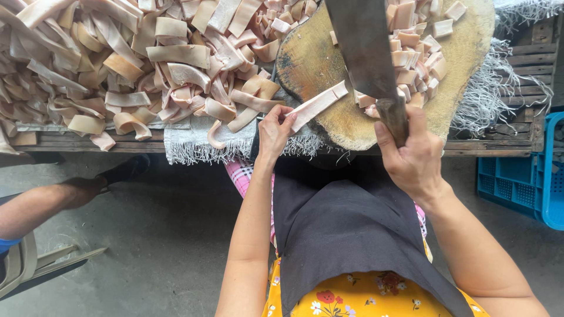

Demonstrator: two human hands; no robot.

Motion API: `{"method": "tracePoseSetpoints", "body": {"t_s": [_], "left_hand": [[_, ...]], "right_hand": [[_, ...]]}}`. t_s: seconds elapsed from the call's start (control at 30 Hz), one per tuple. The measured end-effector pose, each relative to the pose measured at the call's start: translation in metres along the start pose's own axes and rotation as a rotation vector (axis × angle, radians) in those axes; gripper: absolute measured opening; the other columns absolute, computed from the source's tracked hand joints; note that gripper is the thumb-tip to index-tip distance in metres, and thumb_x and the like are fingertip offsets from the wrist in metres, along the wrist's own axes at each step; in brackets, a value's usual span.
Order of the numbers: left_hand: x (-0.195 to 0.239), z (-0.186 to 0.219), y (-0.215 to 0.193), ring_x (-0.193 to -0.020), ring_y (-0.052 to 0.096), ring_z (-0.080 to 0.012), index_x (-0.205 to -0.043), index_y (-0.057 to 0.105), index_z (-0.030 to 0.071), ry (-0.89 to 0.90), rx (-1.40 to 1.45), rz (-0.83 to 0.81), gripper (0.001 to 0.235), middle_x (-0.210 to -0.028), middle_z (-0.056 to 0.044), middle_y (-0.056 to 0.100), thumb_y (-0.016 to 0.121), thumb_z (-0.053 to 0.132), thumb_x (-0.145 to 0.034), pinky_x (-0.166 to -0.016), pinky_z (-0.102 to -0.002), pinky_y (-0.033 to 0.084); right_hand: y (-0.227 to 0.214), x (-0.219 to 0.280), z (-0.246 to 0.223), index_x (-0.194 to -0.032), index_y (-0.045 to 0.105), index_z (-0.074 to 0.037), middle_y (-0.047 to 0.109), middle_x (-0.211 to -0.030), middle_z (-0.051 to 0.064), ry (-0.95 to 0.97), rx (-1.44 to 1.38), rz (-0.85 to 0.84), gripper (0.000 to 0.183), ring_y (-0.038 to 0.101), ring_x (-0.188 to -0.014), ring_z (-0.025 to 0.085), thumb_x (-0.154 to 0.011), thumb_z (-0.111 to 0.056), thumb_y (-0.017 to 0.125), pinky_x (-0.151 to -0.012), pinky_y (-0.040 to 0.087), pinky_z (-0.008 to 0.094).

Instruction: The person cuts strips of pale meat into small cubes on a wooden cutting board using a large cleaver. They repeatedly pick up strips, slice them into pieces, and push the cut cubes aside on the board.

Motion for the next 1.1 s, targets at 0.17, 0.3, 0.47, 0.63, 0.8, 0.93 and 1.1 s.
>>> {"method": "tracePoseSetpoints", "body": {"t_s": [0.17,0.3,0.47,0.63,0.8,0.93,1.1], "left_hand": [[0.001,-0.006,-0.005,-0.065,0.07,-0.012,-0.105,0.073,0.004,0.003,-0.028,0.027,0.021,-0.078,-0.006,0.074,0.073,0.02,-0.093,-0.061,-0.028,0.056],[0.0,-0.015,-0.004,-0.067,0.07,-0.0146,-0.105,0.073,0.003,-0.024,-0.023,-0.002,0.022,-0.081,-0.009,0.075,0.073,0.021,-0.092,-0.063,-0.03,0.056],[-0.001,-0.021,0.005,-0.077,0.073,-0.0156,-0.105,0.074,0.005,0.028,-0.087,-0.015,0.024,-0.084,-0.009,0.076,0.073,0.023,-0.089,-0.072,-0.031,0.058],[0.017,-0.009,0.05,-0.081,0.074,-0.0218,-0.133,0.064,0.012,0.072,-0.117,-0.246,0.043,-0.087,-0.014,0.076,0.063,0.022,-0.092,-0.08,-0.034,0.057],[0.026,0.019,0.079,-0.099,0.067,-0.04,-0.147,0.054,0.011,0.384,-0.318,-0.315,0.053,-0.106,-0.026,0.071,0.064,0.019,-0.096,-0.091,-0.045,0.05],[0.022,0.013,0.087,-0.101,0.068,-0.0396,-0.143,0.059,0.014,0.311,-0.283,-0.35,0.046,-0.107,-0.026,0.07,0.061,0.011,-0.097,-0.092,-0.044,0.052],[0.014,0.018,0.092,-0.108,0.07,-0.0363,-0.136,0.063,0.007,0.423,-0.231,-0.339,0.043,-0.116,-0.022,0.073,0.062,0.003,-0.094,-0.095,-0.042,0.053]], "right_hand": [[0.088,0.01,0.072,-0.158,0.022,0.001,0.068,-0.073,0.023,0.302,0.307,-0.468,0.065,0.068,-0.06,0.04,-0.107,-0.026,0.052,-0.055,0.056,0.049],[0.077,0.013,0.087,-0.124,0.044,0.001,0.067,-0.076,0.036,0.266,0.281,-0.419,0.042,0.067,-0.072,0.055,-0.103,-0.033,0.058,-0.067,0.054,0.061],[0.058,0.033,0.09,-0.124,0.043,0.001,0.067,-0.077,0.037,0.382,0.217,-0.467,0.04,0.068,-0.073,0.056,-0.101,-0.03,0.056,-0.07,0.054,0.062],[0.051,0.059,0.083,-0.118,0.044,0.0,0.069,-0.079,0.035,0.403,0.36,-0.457,0.038,0.068,-0.078,0.056,-0.101,-0.032,0.056,-0.069,0.056,0.062],[0.063,0.053,0.085,-0.117,0.043,0.002,0.069,-0.078,0.035,0.378,0.363,-0.453,0.038,0.069,-0.076,0.055,-0.101,-0.031,0.056,-0.07,0.056,0.062],[0.079,0.031,0.09,-0.117,0.043,0.004,0.068,-0.08,0.036,0.335,0.361,-0.437,0.04,0.067,-0.079,0.056,-0.103,-0.03,0.058,-0.072,0.055,0.063],[0.098,-0.014,0.099,-0.129,0.039,0.004,0.067,-0.085,0.039,0.276,0.312,-0.389,0.05,0.066,-0.082,0.059,-0.1,-0.03,0.06,-0.076,0.052,0.064]]}}
Point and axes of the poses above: each hand's wrist, its own x-axis away from the middle knuckle, its own y-axis out of the palm, z = x × y, the point moved 9 cm from there along -x, towards the middle knuckle
